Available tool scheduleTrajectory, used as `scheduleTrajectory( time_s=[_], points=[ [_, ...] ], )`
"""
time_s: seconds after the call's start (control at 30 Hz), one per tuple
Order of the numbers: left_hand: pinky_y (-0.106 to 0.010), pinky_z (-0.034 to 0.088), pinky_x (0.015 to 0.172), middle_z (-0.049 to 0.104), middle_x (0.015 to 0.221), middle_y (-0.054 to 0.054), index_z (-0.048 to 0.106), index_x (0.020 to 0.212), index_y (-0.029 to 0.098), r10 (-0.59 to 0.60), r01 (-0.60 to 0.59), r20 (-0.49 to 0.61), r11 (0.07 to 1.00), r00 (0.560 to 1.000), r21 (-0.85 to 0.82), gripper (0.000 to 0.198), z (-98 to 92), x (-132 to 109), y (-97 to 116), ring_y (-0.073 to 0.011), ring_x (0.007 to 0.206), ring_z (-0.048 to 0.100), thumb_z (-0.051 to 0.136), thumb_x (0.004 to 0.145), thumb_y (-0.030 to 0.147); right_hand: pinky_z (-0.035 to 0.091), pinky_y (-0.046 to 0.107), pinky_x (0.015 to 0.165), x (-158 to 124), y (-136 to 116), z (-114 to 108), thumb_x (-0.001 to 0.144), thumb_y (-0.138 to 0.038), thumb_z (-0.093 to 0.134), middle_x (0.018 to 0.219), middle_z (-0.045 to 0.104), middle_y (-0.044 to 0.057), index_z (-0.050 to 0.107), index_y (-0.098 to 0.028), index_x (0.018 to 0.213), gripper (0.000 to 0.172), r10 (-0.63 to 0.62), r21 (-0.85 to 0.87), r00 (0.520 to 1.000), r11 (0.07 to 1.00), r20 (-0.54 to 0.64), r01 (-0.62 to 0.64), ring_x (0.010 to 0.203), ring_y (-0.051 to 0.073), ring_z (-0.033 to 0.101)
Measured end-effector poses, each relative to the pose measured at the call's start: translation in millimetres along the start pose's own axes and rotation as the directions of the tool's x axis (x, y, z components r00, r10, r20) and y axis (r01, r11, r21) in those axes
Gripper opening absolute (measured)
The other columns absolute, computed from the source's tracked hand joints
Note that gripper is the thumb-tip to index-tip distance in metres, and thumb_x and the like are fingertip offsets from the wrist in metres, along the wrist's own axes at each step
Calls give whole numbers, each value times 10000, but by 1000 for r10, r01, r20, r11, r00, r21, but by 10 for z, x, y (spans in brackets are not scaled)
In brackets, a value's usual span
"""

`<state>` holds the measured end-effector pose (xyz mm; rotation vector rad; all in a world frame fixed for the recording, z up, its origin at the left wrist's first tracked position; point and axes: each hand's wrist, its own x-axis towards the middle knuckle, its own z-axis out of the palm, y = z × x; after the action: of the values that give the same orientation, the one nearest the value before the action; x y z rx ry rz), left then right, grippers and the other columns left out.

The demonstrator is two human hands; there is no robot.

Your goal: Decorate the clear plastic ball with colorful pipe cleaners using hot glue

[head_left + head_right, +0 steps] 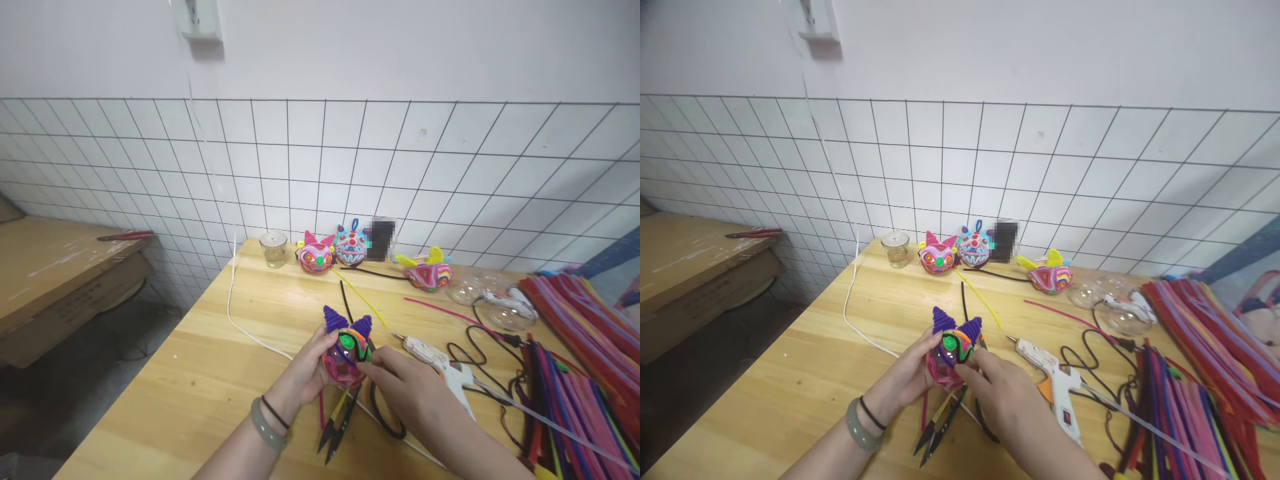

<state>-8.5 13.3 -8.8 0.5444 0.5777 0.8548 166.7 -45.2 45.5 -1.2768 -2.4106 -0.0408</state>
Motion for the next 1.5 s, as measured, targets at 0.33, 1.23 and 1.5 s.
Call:
scheduleTrajectory(
  time_s=[0.33,1.23,1.5],
  points=[
    [-320,543,576,711,915,-77,568,1043,182,-8,8,-6,1000,1000,1,264,-14,14,-4,-190,687,670,630,818,305,417,230,581,-48,-14,59,994,-197,287,834,631,16,627,-238,1005,343,-26,11,1000,1000,-7,26,669,139,592],
    [-293,521,574,712,909,-70,577,1044,194,14,-13,18,1000,1000,-5,273,17,-5,21,-185,660,674,646,809,314,381,240,500,-27,-11,74,937,-91,336,808,640,52,590,-171,1055,292,-230,-262,970,944,-81,202,596,140,589],
    [-293,532,565,685,941,-76,554,1050,179,3,-3,-9,997,1000,73,279,35,-23,29,-177,694,653,636,811,298,336,276,502,-41,-2,141,874,-55,393,753,587,23,562,-191,973,239,-212,-315,977,927,10,204,559,145,539]
  ],
)
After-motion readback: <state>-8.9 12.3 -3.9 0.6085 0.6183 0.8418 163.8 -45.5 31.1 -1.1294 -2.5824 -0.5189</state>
